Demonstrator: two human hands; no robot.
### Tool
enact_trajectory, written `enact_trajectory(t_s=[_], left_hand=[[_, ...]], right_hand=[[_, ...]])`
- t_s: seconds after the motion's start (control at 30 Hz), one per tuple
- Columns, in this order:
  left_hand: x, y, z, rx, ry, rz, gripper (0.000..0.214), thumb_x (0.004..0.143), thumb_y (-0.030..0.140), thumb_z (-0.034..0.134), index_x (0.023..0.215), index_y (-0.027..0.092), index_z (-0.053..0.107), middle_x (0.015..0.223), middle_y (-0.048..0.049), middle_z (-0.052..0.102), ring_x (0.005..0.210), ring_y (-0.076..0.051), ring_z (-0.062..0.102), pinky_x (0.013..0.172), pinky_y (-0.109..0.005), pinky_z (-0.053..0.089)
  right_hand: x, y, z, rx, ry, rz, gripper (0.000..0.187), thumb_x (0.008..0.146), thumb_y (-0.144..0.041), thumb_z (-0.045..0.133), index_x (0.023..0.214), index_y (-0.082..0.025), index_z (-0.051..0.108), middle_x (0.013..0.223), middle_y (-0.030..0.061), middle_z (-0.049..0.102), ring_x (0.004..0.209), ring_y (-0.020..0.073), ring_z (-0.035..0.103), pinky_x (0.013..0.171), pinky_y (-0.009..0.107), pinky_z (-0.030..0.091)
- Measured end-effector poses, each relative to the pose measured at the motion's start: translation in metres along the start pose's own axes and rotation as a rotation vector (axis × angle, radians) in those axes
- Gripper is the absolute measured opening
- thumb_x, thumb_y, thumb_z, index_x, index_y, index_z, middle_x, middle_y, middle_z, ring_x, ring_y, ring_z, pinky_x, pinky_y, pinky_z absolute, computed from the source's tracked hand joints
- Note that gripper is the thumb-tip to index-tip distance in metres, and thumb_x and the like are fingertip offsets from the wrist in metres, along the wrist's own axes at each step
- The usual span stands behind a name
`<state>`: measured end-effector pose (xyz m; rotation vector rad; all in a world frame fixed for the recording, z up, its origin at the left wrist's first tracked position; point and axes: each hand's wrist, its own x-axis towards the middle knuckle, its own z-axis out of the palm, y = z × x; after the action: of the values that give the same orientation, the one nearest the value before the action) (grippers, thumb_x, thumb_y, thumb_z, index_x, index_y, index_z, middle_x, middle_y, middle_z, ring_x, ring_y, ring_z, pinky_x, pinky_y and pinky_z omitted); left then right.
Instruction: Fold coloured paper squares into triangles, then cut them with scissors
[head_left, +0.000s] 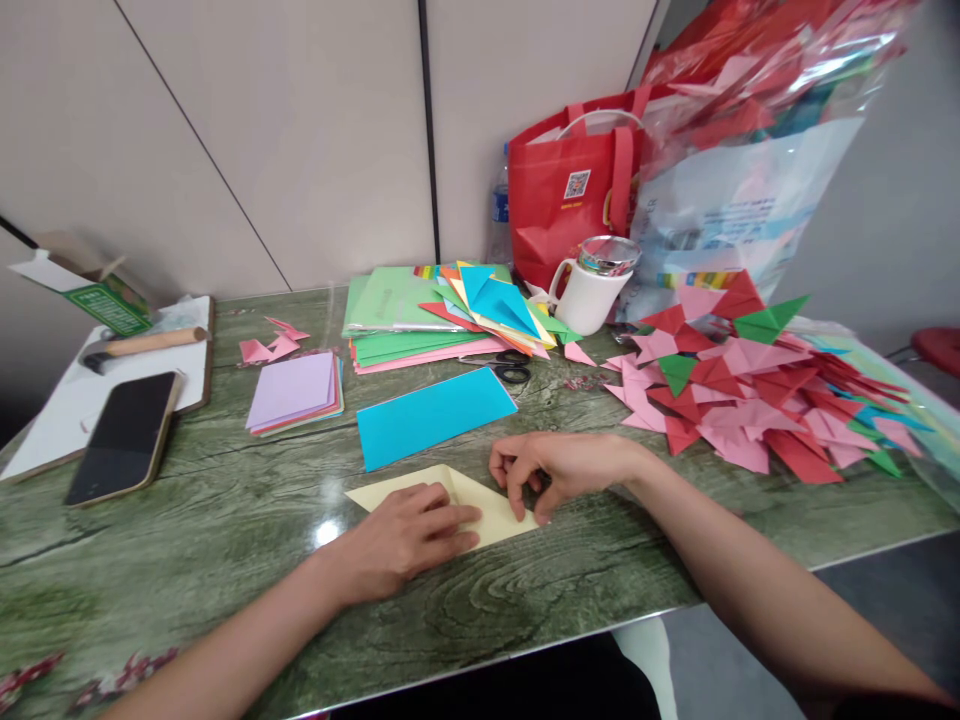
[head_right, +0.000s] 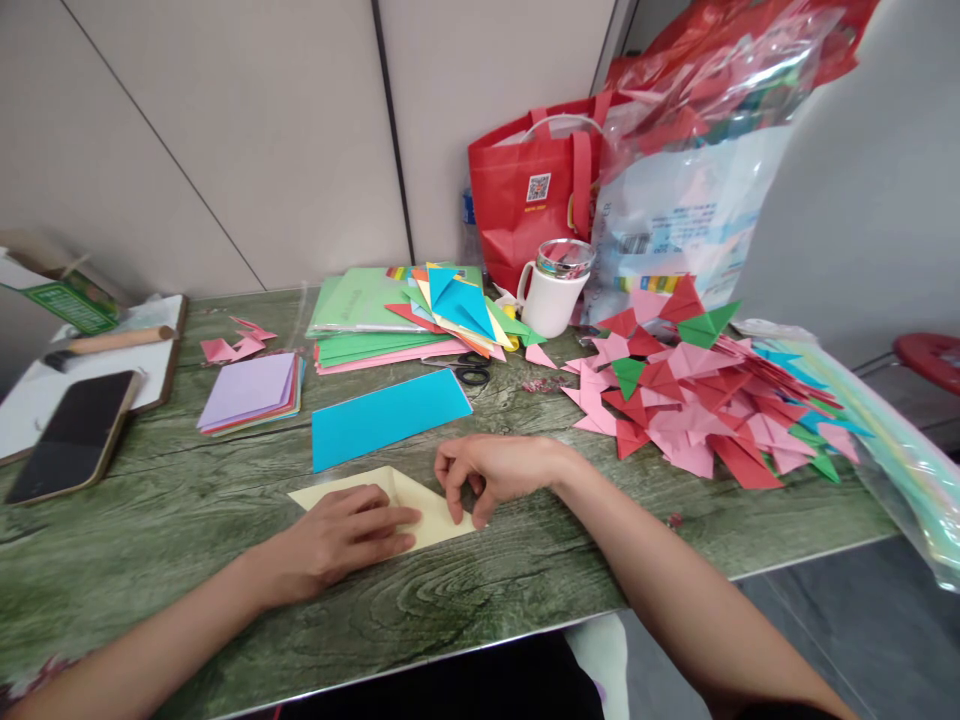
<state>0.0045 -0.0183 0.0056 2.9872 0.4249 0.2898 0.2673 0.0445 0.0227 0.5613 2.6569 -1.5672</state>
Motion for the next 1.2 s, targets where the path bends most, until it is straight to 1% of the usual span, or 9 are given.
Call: enact_trajectory(t_s=[0.2, 0.33, 0.6, 0.73, 0.83, 0.93, 1.0, 1.1, 1.2], left_hand=[[0.001, 0.0, 0.002, -0.013, 0.008, -0.007, 0.036, 0.101, 0.02, 0.026, 0.113, 0.017, 0.06, 0.119, -0.011, 0.062, 0.088, -0.021, 0.049, 0.069, -0.032, 0.044], [0.0, 0.0, 0.003, -0.021, 0.02, -0.015, 0.036, 0.101, 0.021, 0.027, 0.112, 0.018, 0.061, 0.119, -0.0101, 0.062, 0.088, -0.021, 0.05, 0.07, -0.032, 0.044], [0.002, 0.003, -0.001, -0.052, -0.004, -0.03, 0.035, 0.101, 0.021, 0.028, 0.113, 0.017, 0.06, 0.123, -0.0093, 0.061, 0.091, -0.022, 0.051, 0.073, -0.034, 0.045], [0.007, 0.011, -0.007, -0.056, -0.012, -0.054, 0.031, 0.099, 0.017, 0.032, 0.109, 0.014, 0.062, 0.118, -0.0108, 0.062, 0.096, -0.023, 0.054, 0.081, -0.037, 0.048], [0.008, 0.016, -0.006, -0.046, -0.003, -0.069, 0.026, 0.097, 0.013, 0.039, 0.107, 0.012, 0.062, 0.114, -0.0117, 0.063, 0.117, -0.027, 0.048, 0.095, -0.041, 0.045], [0.008, 0.016, -0.002, -0.084, -0.009, -0.074, 0.026, 0.094, 0.008, 0.041, 0.11, 0.013, 0.061, 0.115, -0.0116, 0.062, 0.134, -0.026, 0.034, 0.106, -0.042, 0.036], [0.007, 0.016, 0.001, -0.13, -0.014, -0.085, 0.027, 0.092, 0.005, 0.041, 0.11, 0.013, 0.06, 0.117, -0.0114, 0.061, 0.136, -0.024, 0.032, 0.109, -0.04, 0.034], [0.007, 0.017, 0.004, -0.177, -0.004, -0.112, 0.027, 0.09, 0.002, 0.041, 0.104, 0.014, 0.061, 0.121, -0.0118, 0.06, 0.136, -0.024, 0.032, 0.109, -0.038, 0.034], [0.009, 0.019, 0.003, -0.193, 0.006, -0.15, 0.026, 0.088, 0.002, 0.041, 0.098, 0.016, 0.061, 0.122, -0.0116, 0.058, 0.134, -0.025, 0.035, 0.106, -0.039, 0.038]], right_hand=[[0.001, -0.002, 0.002, -0.025, 0.015, 0.022, 0.003, 0.073, -0.014, 0.074, 0.076, -0.015, 0.072, 0.095, 0.0027, 0.048, 0.081, 0.0116, 0.052, 0.063, 0.019, 0.043], [-0.001, -0.006, 0.006, -0.102, 0.052, 0.047, 0.011, 0.068, -0.005, 0.075, 0.07, -0.015, 0.073, 0.092, 0.002, 0.049, 0.083, 0.0127, 0.052, 0.069, 0.021, 0.042], [-0.021, -0.011, 0.017, -0.205, 0.182, 0.106, 0.006, 0.076, -0.011, 0.071, 0.077, -0.017, 0.072, 0.093, 0.0032, 0.053, 0.084, 0.0154, 0.057, 0.078, 0.027, 0.045], [-0.025, -0.024, 0.049, -0.304, 0.448, 0.08, 0.021, 0.088, -0.008, 0.05, 0.089, -0.017, 0.068, 0.096, 0.0067, 0.058, 0.085, 0.0167, 0.059, 0.079, 0.03, 0.047], [-0.019, -0.028, 0.088, -0.396, 0.634, 0.056, 0.032, 0.087, -0.004, 0.043, 0.11, -0.016, 0.061, 0.112, 0.0122, 0.058, 0.1, 0.0216, 0.057, 0.086, 0.035, 0.049], [-0.012, -0.028, 0.121, -0.51, 0.659, 0.07, 0.046, 0.085, 0.002, 0.039, 0.126, -0.016, 0.051, 0.123, 0.0136, 0.054, 0.113, 0.0231, 0.051, 0.095, 0.038, 0.048], [-0.01, -0.028, 0.133, -0.59, 0.688, 0.127, 0.056, 0.081, 0.006, 0.039, 0.132, -0.016, 0.044, 0.128, 0.0138, 0.05, 0.12, 0.0237, 0.045, 0.099, 0.04, 0.045], [-0.009, -0.031, 0.135, -0.705, 0.662, 0.189, 0.064, 0.076, 0.008, 0.042, 0.136, -0.012, 0.039, 0.133, 0.0165, 0.046, 0.124, 0.0259, 0.041, 0.099, 0.041, 0.046], [-0.006, -0.036, 0.129, -0.83, 0.611, 0.221, 0.059, 0.074, 0.008, 0.045, 0.132, -0.006, 0.043, 0.136, 0.0213, 0.044, 0.119, 0.028, 0.044, 0.093, 0.041, 0.049]])
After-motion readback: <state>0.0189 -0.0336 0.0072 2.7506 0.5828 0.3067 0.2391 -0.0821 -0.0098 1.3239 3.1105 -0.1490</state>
